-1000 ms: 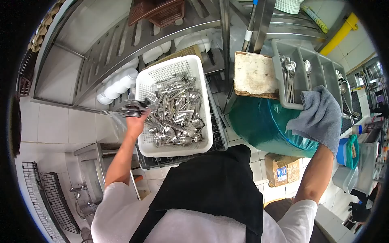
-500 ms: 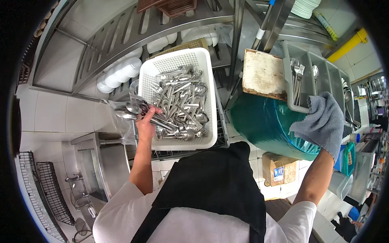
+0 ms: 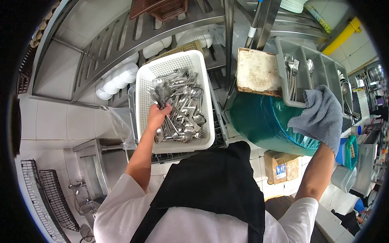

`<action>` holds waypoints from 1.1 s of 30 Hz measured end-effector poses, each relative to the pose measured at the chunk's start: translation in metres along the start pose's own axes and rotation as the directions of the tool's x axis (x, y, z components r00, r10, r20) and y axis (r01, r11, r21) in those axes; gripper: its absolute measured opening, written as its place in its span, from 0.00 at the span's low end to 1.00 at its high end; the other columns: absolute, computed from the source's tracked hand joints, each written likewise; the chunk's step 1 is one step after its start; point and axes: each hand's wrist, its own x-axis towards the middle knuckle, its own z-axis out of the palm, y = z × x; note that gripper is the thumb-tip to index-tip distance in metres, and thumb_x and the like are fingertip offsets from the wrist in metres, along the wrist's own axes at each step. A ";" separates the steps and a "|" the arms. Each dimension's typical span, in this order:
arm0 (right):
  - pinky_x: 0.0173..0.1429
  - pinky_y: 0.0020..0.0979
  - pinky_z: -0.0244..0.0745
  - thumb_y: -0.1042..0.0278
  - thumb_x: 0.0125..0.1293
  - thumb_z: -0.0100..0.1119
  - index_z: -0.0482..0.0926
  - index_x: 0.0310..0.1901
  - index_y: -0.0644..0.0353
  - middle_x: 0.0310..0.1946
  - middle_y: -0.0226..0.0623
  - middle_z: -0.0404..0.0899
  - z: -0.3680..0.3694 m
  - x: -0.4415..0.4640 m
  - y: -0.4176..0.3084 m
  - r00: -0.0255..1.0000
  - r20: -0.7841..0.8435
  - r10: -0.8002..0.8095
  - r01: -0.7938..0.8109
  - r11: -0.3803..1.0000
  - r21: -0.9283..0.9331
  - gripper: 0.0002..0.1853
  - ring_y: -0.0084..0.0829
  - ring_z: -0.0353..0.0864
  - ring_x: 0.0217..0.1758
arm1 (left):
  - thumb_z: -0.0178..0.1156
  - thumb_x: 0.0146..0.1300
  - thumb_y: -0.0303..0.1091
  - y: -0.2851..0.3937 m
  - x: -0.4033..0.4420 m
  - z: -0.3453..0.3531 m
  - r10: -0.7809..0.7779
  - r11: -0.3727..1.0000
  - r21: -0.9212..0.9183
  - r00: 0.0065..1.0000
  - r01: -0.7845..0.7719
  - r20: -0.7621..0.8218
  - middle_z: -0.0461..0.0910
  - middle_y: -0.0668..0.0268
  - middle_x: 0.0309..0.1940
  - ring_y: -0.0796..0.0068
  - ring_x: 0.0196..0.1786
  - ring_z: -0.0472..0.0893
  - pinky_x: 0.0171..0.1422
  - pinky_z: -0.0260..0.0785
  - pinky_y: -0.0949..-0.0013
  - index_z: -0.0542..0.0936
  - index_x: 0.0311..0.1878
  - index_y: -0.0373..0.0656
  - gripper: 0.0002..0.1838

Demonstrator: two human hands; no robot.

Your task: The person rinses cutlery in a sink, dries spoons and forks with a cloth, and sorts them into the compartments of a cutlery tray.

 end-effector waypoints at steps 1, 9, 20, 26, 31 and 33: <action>0.58 0.32 0.74 0.61 0.44 0.75 0.76 0.51 0.57 0.44 0.41 0.81 -0.001 0.000 -0.001 1.000 0.012 -0.005 0.005 1.000 -0.012 0.30 0.40 0.81 0.49 | 0.66 0.58 0.33 0.012 0.000 0.001 0.001 1.000 -0.001 1.000 -0.001 0.001 0.83 0.59 0.28 0.70 0.30 0.81 0.40 0.72 0.66 0.81 0.35 0.33 0.11; 0.58 0.32 0.74 0.58 0.42 0.75 0.76 0.50 0.57 0.44 0.41 0.81 0.003 -0.002 0.000 0.998 -0.013 -0.067 0.067 0.997 -0.046 0.31 0.41 0.81 0.49 | 0.63 0.57 0.35 0.048 0.004 0.016 -0.087 0.647 0.752 0.968 -0.126 0.237 0.83 0.47 0.43 0.48 0.48 0.82 0.55 0.73 0.54 0.82 0.46 0.38 0.16; 0.59 0.32 0.73 0.57 0.44 0.74 0.77 0.50 0.57 0.44 0.44 0.81 0.002 -0.001 0.001 0.997 0.016 -0.072 0.072 0.997 -0.008 0.30 0.42 0.81 0.50 | 0.57 0.58 0.26 0.007 0.005 0.032 0.152 0.409 0.650 0.750 -0.641 0.644 0.77 0.51 0.46 0.48 0.54 0.76 0.60 0.70 0.53 0.81 0.48 0.37 0.14; 0.60 0.32 0.73 0.59 0.45 0.75 0.77 0.50 0.57 0.45 0.43 0.82 -0.001 -0.001 -0.005 0.998 0.021 -0.053 0.053 0.998 -0.021 0.29 0.40 0.82 0.51 | 0.59 0.58 0.28 0.001 -0.001 0.021 0.016 0.259 0.678 0.705 -0.688 0.709 0.75 0.54 0.50 0.52 0.57 0.74 0.63 0.66 0.54 0.81 0.47 0.39 0.13; 0.59 0.32 0.73 0.60 0.46 0.74 0.77 0.50 0.58 0.45 0.42 0.82 0.005 0.001 0.005 0.999 0.031 -0.019 0.018 0.999 0.037 0.28 0.40 0.82 0.51 | 0.58 0.57 0.27 -0.011 -0.005 0.024 0.131 0.239 0.623 0.660 -0.745 0.739 0.79 0.57 0.45 0.55 0.53 0.76 0.61 0.67 0.55 0.81 0.43 0.40 0.11; 0.59 0.32 0.73 0.60 0.46 0.74 0.77 0.50 0.58 0.44 0.42 0.82 0.004 0.001 0.008 1.000 0.029 -0.003 0.002 0.999 0.045 0.28 0.40 0.82 0.51 | 0.58 0.55 0.26 -0.019 -0.001 0.027 0.238 0.225 0.589 0.630 -0.776 0.740 0.82 0.57 0.40 0.56 0.51 0.78 0.59 0.68 0.54 0.80 0.40 0.40 0.09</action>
